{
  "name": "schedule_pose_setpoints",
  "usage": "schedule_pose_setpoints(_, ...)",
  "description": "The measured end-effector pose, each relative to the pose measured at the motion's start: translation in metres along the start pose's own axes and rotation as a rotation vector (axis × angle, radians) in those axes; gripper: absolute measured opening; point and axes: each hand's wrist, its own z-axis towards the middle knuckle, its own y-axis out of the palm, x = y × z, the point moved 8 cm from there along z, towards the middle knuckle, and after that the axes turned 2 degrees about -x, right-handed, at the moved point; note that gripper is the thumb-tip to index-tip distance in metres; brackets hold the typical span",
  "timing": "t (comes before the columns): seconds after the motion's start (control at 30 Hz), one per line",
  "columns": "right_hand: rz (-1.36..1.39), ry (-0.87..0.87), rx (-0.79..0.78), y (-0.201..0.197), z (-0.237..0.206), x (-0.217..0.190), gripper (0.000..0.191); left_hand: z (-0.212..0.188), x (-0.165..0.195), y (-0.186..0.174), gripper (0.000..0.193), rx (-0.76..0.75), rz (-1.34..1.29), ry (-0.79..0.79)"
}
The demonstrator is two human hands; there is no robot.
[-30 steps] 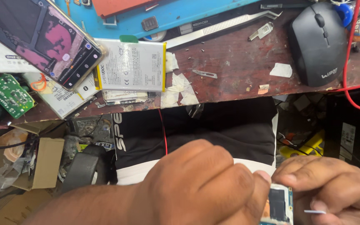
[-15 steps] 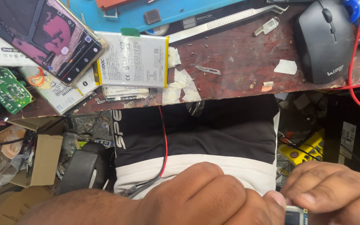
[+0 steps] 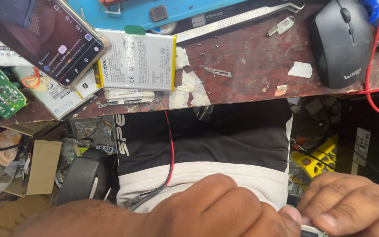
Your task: The person works on a small circuit board at a cluttered repair bench. They use a hot air gun to heat the board, then remove a small component with tweezers and place it on the bench. The person continues to handle the board and component with both hands.
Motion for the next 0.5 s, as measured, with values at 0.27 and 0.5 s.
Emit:
schedule_pose_setpoints(0.27, -0.083, 0.105, -0.047, 0.005, 0.011, 0.006, 0.015, 0.001, 0.009, 0.002, 0.017, 0.002, 0.399, 0.05)
schedule_pose_setpoints(0.5, -0.078, 0.114, 0.011, 0.005, 0.01, 0.007, 0.014, 0.002, 0.01, -0.001, 0.018, 0.026, 0.361, -0.061)
